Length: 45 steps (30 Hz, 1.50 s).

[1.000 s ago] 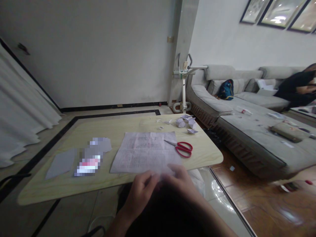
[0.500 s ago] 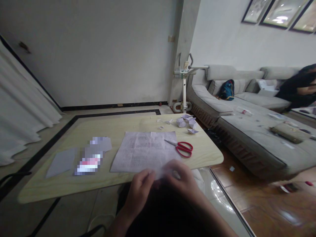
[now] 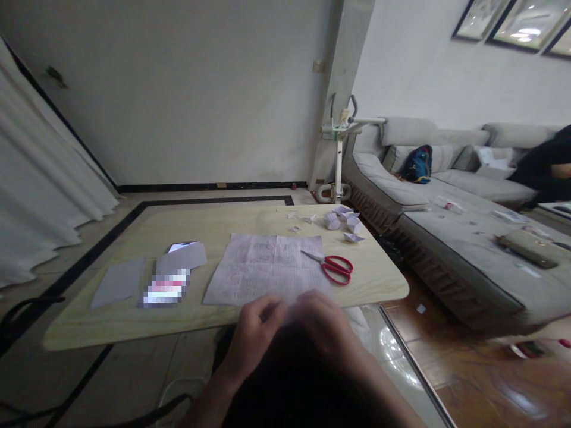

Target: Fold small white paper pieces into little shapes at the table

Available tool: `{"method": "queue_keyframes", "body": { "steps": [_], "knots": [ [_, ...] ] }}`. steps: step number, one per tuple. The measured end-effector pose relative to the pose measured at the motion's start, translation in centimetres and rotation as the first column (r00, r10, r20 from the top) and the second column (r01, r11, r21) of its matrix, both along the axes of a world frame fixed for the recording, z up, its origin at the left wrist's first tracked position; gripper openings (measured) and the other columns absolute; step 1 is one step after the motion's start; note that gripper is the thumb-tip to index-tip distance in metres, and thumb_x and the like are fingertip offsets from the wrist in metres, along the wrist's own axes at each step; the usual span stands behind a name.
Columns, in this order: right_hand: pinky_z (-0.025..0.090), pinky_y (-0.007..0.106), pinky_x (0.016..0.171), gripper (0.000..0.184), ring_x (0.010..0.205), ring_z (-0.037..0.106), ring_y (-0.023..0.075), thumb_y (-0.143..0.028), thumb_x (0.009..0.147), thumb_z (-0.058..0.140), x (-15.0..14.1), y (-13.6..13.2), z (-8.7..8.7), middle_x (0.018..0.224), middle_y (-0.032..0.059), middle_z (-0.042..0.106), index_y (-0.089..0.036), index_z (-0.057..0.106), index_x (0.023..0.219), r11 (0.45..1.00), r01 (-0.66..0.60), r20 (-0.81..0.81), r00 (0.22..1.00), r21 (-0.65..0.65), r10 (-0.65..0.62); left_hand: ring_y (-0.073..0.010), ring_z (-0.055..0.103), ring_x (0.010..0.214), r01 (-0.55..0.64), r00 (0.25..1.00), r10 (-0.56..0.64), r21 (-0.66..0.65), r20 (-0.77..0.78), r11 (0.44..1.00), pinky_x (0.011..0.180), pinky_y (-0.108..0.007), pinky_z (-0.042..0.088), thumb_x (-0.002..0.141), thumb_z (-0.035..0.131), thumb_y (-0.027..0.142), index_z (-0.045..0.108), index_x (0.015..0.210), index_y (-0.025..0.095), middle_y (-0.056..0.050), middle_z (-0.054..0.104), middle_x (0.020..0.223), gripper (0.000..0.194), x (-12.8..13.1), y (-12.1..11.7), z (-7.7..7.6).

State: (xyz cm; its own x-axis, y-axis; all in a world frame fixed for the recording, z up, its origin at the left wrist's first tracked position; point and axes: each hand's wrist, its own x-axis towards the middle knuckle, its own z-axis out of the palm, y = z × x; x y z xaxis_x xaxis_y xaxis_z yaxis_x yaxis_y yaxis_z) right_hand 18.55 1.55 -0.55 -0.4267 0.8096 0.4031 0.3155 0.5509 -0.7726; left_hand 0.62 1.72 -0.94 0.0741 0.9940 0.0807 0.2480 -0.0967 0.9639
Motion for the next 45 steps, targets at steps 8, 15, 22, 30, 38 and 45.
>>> {"method": "queue_keyframes", "body": {
  "steps": [8,15,22,30,38,45],
  "knots": [
    [0.051,0.032,0.087,0.02,0.103,0.059,0.0203,-0.011,0.093,0.049,0.3,-0.2,-1.0,0.118,0.0096,0.057,-0.024,0.061,0.103,0.985,0.05,0.094,0.993,0.166,-0.066,-0.0132,0.051,0.059,0.024,0.995,-0.018,-0.056,0.097,0.998,0.054,-0.02,0.041,0.087,0.056,0.038,0.057,0.065,0.017,0.004,0.049,0.059,0.03,-0.1,-0.1,0.0],
    [0.054,0.036,0.086,0.018,0.102,0.061,0.0221,-0.016,0.092,0.052,0.1,-0.1,-0.6,0.117,0.0106,0.058,-0.024,0.065,0.103,0.983,0.051,0.107,0.992,0.175,-0.071,-0.0139,0.05,0.06,0.041,0.997,-0.035,-0.086,0.07,0.995,0.054,-0.021,0.041,0.087,0.055,0.04,0.055,0.065,0.018,0.004,0.048,0.059,0.031,-0.1,-0.1,-0.5],
    [0.052,0.034,0.089,0.018,0.103,0.06,0.021,-0.014,0.093,0.051,0.2,-0.3,0.2,0.117,0.0105,0.057,-0.022,0.064,0.101,0.999,0.007,0.118,0.993,0.051,-0.013,-0.0128,0.047,0.059,0.068,0.997,-0.069,-0.039,-0.029,0.997,0.054,-0.02,0.036,0.089,0.053,0.034,0.055,0.063,0.018,0.005,0.047,0.059,0.031,-0.3,-0.3,-0.2],
    [0.05,0.032,0.088,0.018,0.103,0.059,0.0193,-0.012,0.095,0.046,0.1,-0.2,-0.4,0.118,0.0098,0.055,-0.022,0.061,0.1,0.999,0.033,0.12,0.992,0.04,-0.037,-0.0129,0.046,0.063,0.096,0.994,-0.097,-0.017,-0.059,0.995,0.058,-0.021,0.037,0.091,0.053,0.034,0.058,0.066,0.018,0.004,0.047,0.062,0.03,-0.2,-0.4,-0.1],
    [0.051,0.03,0.08,0.017,0.094,0.059,0.0182,-0.012,0.095,0.045,-0.6,-0.2,-0.8,0.109,0.0091,0.058,-0.021,0.059,0.099,0.995,0.052,0.022,0.998,0.081,-0.054,-0.0118,0.042,0.06,0.09,0.996,-0.09,-0.026,-0.007,0.996,0.055,-0.02,0.035,0.09,0.052,0.034,0.052,0.063,0.018,0.005,0.042,0.061,0.031,0.0,-0.4,0.1],
    [0.049,0.028,0.069,0.005,0.076,0.058,0.0166,-0.019,0.091,0.054,-1.1,-0.2,-1.4,0.086,0.0034,0.061,-0.02,0.056,0.095,0.989,0.145,-0.113,0.983,-0.024,-0.147,-0.0121,0.044,0.061,0.095,0.995,-0.095,-0.071,-0.002,0.993,0.055,-0.02,0.037,0.09,0.052,0.034,0.053,0.065,0.018,0.005,0.044,0.062,0.03,0.0,-0.5,0.2]
  ]
}}
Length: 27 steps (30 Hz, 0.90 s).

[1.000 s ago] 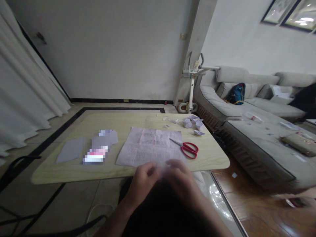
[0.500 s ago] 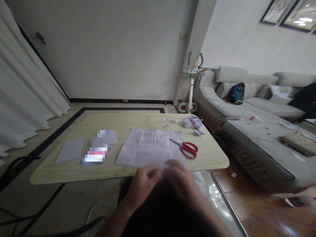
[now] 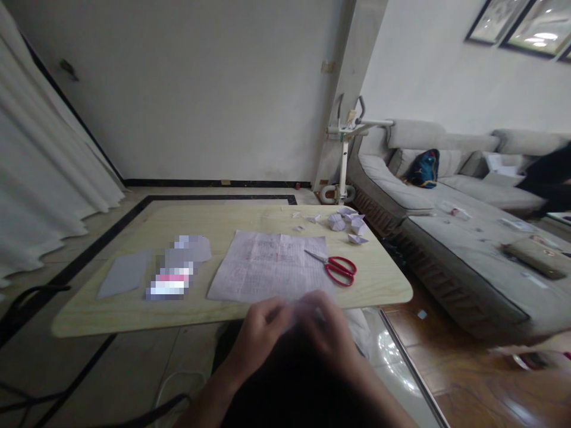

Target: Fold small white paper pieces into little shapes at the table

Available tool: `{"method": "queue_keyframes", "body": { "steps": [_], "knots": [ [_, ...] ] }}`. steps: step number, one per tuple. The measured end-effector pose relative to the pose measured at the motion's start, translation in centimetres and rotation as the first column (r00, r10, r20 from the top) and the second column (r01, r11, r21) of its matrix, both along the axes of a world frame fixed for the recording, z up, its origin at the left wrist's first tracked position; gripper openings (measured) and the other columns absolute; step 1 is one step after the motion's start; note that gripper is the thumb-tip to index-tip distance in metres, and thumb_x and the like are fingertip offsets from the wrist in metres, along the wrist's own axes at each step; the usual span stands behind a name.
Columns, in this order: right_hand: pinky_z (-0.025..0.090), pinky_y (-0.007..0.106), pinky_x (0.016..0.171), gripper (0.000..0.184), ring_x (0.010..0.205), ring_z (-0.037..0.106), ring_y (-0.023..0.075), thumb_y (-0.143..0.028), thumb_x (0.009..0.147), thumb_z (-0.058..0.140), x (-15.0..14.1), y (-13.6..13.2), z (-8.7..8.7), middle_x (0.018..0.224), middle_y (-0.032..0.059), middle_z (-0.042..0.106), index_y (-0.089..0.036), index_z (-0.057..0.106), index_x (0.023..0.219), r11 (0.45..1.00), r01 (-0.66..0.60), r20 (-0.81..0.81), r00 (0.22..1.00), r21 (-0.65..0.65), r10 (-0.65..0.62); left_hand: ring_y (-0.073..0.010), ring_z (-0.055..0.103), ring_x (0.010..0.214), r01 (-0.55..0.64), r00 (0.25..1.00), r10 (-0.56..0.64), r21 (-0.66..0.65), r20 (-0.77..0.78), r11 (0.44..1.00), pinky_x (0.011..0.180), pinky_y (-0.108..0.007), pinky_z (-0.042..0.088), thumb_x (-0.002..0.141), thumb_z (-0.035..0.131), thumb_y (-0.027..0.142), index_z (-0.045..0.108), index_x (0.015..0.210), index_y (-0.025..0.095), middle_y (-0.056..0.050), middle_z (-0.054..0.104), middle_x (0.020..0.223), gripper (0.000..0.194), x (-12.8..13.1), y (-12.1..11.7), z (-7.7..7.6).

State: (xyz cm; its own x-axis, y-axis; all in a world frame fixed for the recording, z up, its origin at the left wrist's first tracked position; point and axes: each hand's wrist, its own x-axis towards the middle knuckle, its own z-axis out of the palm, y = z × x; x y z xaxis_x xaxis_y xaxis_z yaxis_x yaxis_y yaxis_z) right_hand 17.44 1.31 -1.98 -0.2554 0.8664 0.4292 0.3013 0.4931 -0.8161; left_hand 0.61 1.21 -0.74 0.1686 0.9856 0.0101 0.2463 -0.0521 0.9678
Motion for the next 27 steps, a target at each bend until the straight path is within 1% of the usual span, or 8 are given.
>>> {"method": "queue_keyframes", "body": {
  "steps": [4,6,8,10,16,19,21,27],
  "knots": [
    [0.049,0.03,0.076,0.019,0.086,0.06,0.0196,-0.023,0.088,0.057,0.0,-0.1,-0.1,0.095,0.0047,0.063,-0.021,0.057,0.107,0.992,0.075,-0.064,0.995,-0.104,-0.082,-0.0134,0.052,0.066,0.042,0.999,-0.042,-0.008,0.021,0.999,0.059,-0.02,0.041,0.091,0.05,0.037,0.06,0.073,0.017,0.003,0.055,0.067,0.029,0.0,-0.2,0.1],
    [0.049,0.03,0.076,0.02,0.086,0.059,0.0197,-0.024,0.087,0.058,0.0,-0.1,0.0,0.093,0.0038,0.061,-0.021,0.059,0.106,0.98,0.118,-0.089,0.987,-0.163,-0.133,-0.0133,0.053,0.064,0.051,0.999,-0.051,0.004,0.002,0.999,0.057,-0.02,0.041,0.088,0.056,0.036,0.062,0.076,0.018,0.003,0.057,0.067,0.023,0.1,-0.3,0.1],
    [0.048,0.029,0.074,0.02,0.083,0.058,0.019,-0.026,0.086,0.06,0.0,0.0,0.1,0.089,0.0026,0.059,-0.021,0.06,0.104,0.964,0.146,-0.114,0.978,-0.22,-0.174,-0.0126,0.052,0.06,0.026,0.999,-0.026,0.006,-0.042,1.0,0.054,-0.019,0.039,0.084,0.062,0.034,0.06,0.073,0.018,0.004,0.057,0.063,0.019,0.2,-0.4,0.2],
    [0.048,0.029,0.073,0.022,0.082,0.058,0.019,-0.028,0.085,0.061,0.1,0.0,0.2,0.089,0.0024,0.058,-0.02,0.061,0.105,0.954,0.154,-0.132,0.972,-0.258,-0.192,-0.0125,0.053,0.057,-0.008,0.998,0.008,-0.005,-0.068,1.0,0.052,-0.019,0.039,0.084,0.062,0.035,0.057,0.068,0.018,0.005,0.056,0.059,0.024,0.3,-0.5,0.3],
    [0.048,0.03,0.073,0.027,0.085,0.06,0.0209,-0.033,0.083,0.065,0.2,0.2,0.5,0.095,0.0046,0.064,-0.02,0.064,0.106,0.915,0.047,-0.182,0.975,-0.4,-0.13,-0.0148,0.06,0.058,-0.031,1.0,0.03,-0.058,-0.007,0.998,0.055,-0.021,0.044,0.087,0.059,0.04,0.059,0.069,0.018,0.002,0.062,0.059,0.029,0.2,-0.4,0.1],
    [0.047,0.027,0.065,0.018,0.072,0.059,0.0183,-0.033,0.081,0.068,0.3,0.4,1.1,0.079,0.0019,0.066,-0.017,0.066,0.089,0.877,-0.089,-0.244,0.969,-0.473,-0.033,-0.0149,0.062,0.061,-0.006,0.999,0.009,-0.068,0.044,0.998,0.057,-0.021,0.046,0.089,0.058,0.041,0.063,0.072,0.017,0.001,0.065,0.062,0.03,0.0,-0.3,-0.3],
    [0.045,0.026,0.06,0.019,0.066,0.058,0.0167,-0.034,0.082,0.066,0.3,0.5,1.4,0.07,0.001,0.064,-0.015,0.065,0.078,0.859,-0.145,-0.268,0.963,-0.492,0.009,-0.0145,0.062,0.061,0.016,0.999,-0.014,-0.047,0.05,0.999,0.058,-0.021,0.046,0.09,0.057,0.04,0.064,0.069,0.017,0.001,0.065,0.062,0.032,-0.1,-0.2,-0.5],
    [0.042,0.024,0.056,0.03,0.062,0.055,0.0148,-0.039,0.085,0.064,0.3,0.4,1.6,0.065,0.0012,0.062,-0.013,0.063,0.071,0.844,-0.163,-0.269,0.963,-0.511,0.023,-0.0135,0.06,0.061,0.021,0.996,-0.017,-0.044,0.09,0.999,0.057,-0.02,0.046,0.091,0.055,0.04,0.067,0.069,0.017,0.001,0.065,0.062,0.034,-0.3,-0.1,-0.6]
  ]
}}
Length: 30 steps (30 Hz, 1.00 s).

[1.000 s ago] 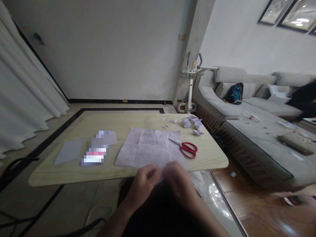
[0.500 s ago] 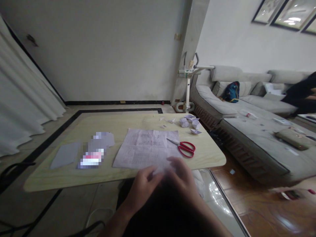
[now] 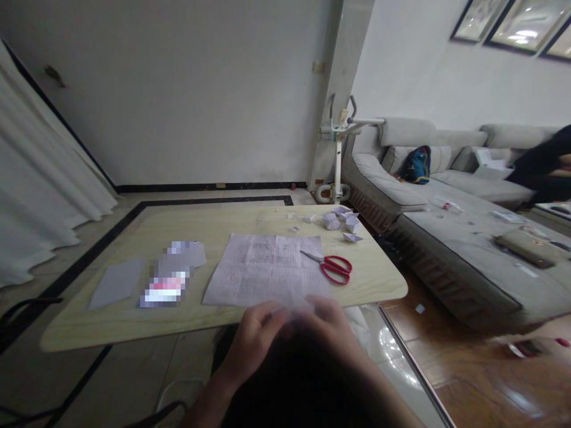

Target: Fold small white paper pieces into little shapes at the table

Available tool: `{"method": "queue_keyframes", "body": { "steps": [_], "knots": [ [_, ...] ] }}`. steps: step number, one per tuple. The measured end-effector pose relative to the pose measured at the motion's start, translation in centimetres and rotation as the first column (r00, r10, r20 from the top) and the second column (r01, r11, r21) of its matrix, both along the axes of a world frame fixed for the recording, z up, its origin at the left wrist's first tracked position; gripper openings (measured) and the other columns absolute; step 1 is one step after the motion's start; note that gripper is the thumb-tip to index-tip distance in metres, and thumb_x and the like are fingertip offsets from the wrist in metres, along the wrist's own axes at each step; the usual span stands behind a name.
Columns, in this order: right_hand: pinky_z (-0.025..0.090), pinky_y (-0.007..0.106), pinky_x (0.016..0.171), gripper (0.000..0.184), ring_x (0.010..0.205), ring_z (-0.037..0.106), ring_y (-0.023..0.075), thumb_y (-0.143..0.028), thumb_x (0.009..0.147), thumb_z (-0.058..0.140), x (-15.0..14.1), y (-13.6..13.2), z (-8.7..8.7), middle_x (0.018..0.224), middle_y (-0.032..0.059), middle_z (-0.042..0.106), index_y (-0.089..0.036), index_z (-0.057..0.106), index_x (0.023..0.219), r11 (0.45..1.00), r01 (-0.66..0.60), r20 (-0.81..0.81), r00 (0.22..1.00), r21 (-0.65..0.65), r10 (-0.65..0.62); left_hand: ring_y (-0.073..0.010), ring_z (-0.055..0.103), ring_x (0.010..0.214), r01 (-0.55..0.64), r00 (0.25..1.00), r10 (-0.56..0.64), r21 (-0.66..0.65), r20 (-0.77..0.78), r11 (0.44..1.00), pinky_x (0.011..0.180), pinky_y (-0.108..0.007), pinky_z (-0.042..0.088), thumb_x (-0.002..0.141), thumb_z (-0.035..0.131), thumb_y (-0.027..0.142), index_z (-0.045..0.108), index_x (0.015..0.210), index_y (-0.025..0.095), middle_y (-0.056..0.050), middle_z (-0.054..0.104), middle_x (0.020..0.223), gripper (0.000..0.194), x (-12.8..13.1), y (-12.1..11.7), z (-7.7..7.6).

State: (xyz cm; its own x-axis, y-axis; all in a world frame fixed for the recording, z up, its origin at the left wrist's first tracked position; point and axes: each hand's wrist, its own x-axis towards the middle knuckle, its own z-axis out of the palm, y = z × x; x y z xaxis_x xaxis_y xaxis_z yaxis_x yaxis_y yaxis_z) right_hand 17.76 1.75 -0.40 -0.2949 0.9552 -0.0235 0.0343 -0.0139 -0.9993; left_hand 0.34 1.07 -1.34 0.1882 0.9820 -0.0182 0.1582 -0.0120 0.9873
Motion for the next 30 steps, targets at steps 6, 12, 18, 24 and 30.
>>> {"method": "queue_keyframes", "body": {
  "steps": [6,12,18,24,30],
  "knots": [
    [0.038,0.023,0.053,0.038,0.058,0.049,0.0124,-0.044,0.086,0.062,0.0,0.0,-0.2,0.06,-0.0005,0.055,-0.013,0.061,0.065,1.0,0.028,0.018,0.999,-0.012,-0.028,-0.0135,0.06,0.06,-0.016,1.0,0.016,0.014,-0.003,1.0,0.057,-0.021,0.046,0.092,0.053,0.039,0.066,0.067,0.017,0.001,0.065,0.061,0.036,-0.2,-0.1,-0.1],
    [0.033,0.021,0.048,0.044,0.052,0.042,0.0099,-0.049,0.086,0.061,0.1,-0.1,-0.3,0.055,-0.0023,0.049,-0.013,0.057,0.06,0.999,0.032,0.0,0.999,-0.037,-0.032,-0.015,0.061,0.057,-0.084,0.996,0.084,-0.012,-0.002,0.996,0.052,-0.021,0.047,0.086,0.058,0.043,0.064,0.071,0.017,0.001,0.064,0.058,0.03,0.1,0.1,-0.2],
    [0.037,0.023,0.051,0.044,0.055,0.049,0.0124,-0.051,0.086,0.059,-0.3,-0.4,0.2,0.057,0.0002,0.055,-0.013,0.06,0.063,0.999,0.028,-0.02,0.999,-0.026,-0.029,-0.0132,0.053,0.046,-0.121,0.983,0.115,-0.03,-0.145,0.992,0.043,-0.02,0.037,0.081,0.063,0.044,0.061,0.065,0.017,0.002,0.06,0.05,0.031,0.6,-0.2,0.5],
    [0.036,0.023,0.052,0.047,0.057,0.044,0.0124,-0.053,0.086,0.057,0.0,-0.2,0.1,0.058,-0.002,0.046,-0.016,0.051,0.059,0.999,0.023,0.072,0.997,0.037,-0.026,-0.0133,0.055,0.05,-0.074,0.995,0.071,-0.045,-0.073,0.996,0.046,-0.02,0.039,0.082,0.061,0.041,0.061,0.064,0.017,0.002,0.059,0.054,0.03,0.7,-0.4,1.2],
    [0.035,0.024,0.057,0.039,0.061,0.042,0.0126,-0.045,0.088,0.057,0.0,-0.1,0.0,0.061,-0.0029,0.044,-0.017,0.05,0.062,0.99,-0.001,0.17,0.985,0.143,-0.024,-0.0129,0.055,0.053,-0.064,0.997,0.062,-0.04,-0.036,0.997,0.048,-0.019,0.042,0.081,0.061,0.039,0.062,0.068,0.016,0.003,0.057,0.056,0.026,0.5,-0.4,0.8]
  ]
}}
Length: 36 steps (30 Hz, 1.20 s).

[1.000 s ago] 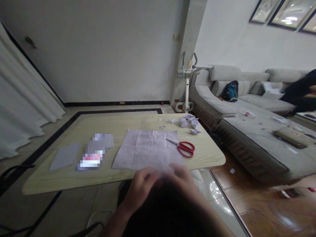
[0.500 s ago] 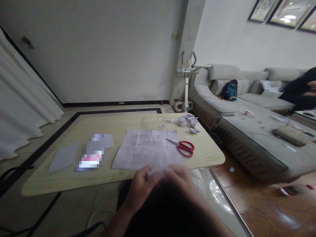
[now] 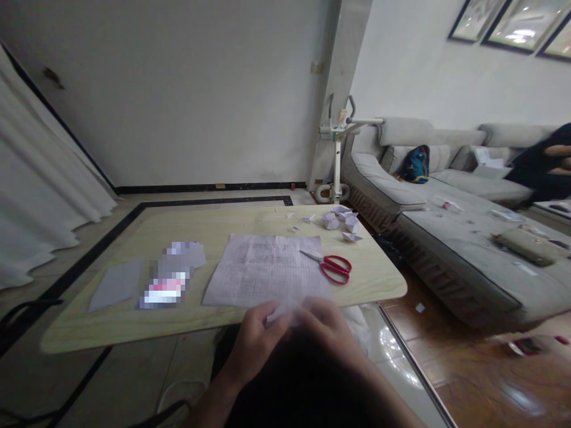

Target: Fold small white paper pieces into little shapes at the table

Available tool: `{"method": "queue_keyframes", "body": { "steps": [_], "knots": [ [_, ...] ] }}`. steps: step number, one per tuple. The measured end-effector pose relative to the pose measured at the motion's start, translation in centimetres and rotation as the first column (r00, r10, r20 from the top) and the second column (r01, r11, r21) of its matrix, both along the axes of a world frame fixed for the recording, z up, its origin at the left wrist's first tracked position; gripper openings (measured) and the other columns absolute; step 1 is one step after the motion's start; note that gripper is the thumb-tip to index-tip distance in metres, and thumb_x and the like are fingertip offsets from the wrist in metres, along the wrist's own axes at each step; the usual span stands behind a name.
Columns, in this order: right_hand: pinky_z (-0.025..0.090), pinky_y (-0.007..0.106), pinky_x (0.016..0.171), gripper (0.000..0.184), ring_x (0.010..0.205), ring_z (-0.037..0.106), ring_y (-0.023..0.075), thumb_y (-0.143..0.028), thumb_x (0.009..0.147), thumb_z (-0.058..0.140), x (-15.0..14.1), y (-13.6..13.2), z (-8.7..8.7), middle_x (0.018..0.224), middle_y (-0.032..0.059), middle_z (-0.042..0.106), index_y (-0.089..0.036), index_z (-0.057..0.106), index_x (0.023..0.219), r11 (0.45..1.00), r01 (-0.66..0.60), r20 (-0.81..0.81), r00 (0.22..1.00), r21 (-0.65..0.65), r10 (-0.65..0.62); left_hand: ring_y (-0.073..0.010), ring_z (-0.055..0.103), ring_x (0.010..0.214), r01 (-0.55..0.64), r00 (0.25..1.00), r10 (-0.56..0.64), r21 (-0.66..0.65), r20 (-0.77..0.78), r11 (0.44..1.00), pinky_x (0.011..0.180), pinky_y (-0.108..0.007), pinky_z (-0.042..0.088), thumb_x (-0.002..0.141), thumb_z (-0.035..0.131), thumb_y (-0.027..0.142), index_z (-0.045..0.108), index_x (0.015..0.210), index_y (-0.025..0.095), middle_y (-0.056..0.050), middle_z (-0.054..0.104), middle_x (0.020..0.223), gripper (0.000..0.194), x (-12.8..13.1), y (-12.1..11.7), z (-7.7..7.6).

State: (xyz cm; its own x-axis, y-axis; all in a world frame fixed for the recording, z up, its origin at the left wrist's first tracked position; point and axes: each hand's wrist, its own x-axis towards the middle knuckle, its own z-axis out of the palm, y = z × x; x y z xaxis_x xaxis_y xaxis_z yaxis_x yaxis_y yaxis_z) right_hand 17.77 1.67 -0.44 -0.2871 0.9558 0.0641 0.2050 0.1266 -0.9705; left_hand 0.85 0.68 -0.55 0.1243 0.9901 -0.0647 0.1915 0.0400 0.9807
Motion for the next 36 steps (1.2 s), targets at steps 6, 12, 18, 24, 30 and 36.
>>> {"method": "queue_keyframes", "body": {
  "steps": [6,12,18,24,30,36],
  "knots": [
    [0.034,0.024,0.056,0.038,0.06,0.042,0.0126,-0.044,0.089,0.055,-0.1,-0.3,0.4,0.061,-0.0031,0.044,-0.017,0.049,0.062,1.0,0.015,-0.002,1.0,-0.008,-0.015,-0.0129,0.055,0.05,-0.062,0.998,0.063,-0.035,0.03,0.997,0.046,-0.019,0.043,0.078,0.061,0.039,0.062,0.067,0.016,0.003,0.056,0.054,0.025,0.3,0.0,-0.2],
    [0.034,0.024,0.055,0.04,0.06,0.04,0.0124,-0.047,0.086,0.057,-0.1,-0.1,0.3,0.06,-0.0038,0.041,-0.018,0.047,0.061,0.999,0.051,-0.052,0.997,-0.02,-0.052,-0.0162,0.06,0.051,-0.091,0.996,0.093,-0.051,0.019,0.994,0.047,-0.022,0.046,0.075,0.065,0.043,0.064,0.068,0.017,0.001,0.062,0.053,0.027,0.3,0.1,0.0],
    [0.036,0.023,0.056,0.041,0.062,0.043,0.0131,-0.052,0.085,0.059,0.0,-0.1,-0.5,0.061,-0.0031,0.046,-0.017,0.053,0.064,0.999,-0.016,-0.058,0.998,-0.049,0.013,-0.0137,0.056,0.052,-0.043,0.996,0.047,0.048,-0.072,0.998,0.049,-0.02,0.045,0.083,0.058,0.038,0.066,0.07,0.017,0.003,0.059,0.055,0.026,0.1,0.1,-0.1],
    [0.045,0.029,0.069,0.035,0.08,0.055,0.0214,-0.051,0.074,0.072,0.4,-0.7,-1.4,0.08,0.0025,0.061,-0.018,0.066,0.082,0.969,0.164,-0.066,0.982,-0.183,-0.178,-0.0166,0.059,0.057,-0.048,0.995,0.054,0.08,-0.082,0.996,0.052,-0.022,0.046,0.083,0.058,0.04,0.063,0.063,0.018,0.001,0.061,0.057,0.03,-0.1,0.3,-0.6],
    [0.035,0.024,0.052,0.041,0.058,0.043,0.013,-0.053,0.079,0.065,0.3,-0.3,-0.4,0.059,-0.0027,0.047,-0.017,0.057,0.061,0.972,0.032,-0.152,0.986,-0.233,-0.069,-0.0165,0.059,0.053,-0.037,0.999,0.037,0.043,-0.01,0.998,0.053,-0.024,0.046,0.085,0.055,0.047,0.06,0.056,0.018,-0.001,0.061,0.052,0.041,-0.5,0.6,-0.8],
    [0.028,0.023,0.048,0.045,0.051,0.035,0.0094,-0.051,0.081,0.064,0.2,-0.1,0.2,0.053,-0.0054,0.04,-0.016,0.051,0.055,0.966,-0.024,-0.217,0.976,-0.259,-0.034,-0.0164,0.058,0.052,0.0,0.998,0.008,0.135,-0.058,0.991,0.056,-0.026,0.045,0.088,0.051,0.045,0.06,0.05,0.019,-0.002,0.061,0.05,0.048,-0.9,0.5,-0.4]
  ]
}}
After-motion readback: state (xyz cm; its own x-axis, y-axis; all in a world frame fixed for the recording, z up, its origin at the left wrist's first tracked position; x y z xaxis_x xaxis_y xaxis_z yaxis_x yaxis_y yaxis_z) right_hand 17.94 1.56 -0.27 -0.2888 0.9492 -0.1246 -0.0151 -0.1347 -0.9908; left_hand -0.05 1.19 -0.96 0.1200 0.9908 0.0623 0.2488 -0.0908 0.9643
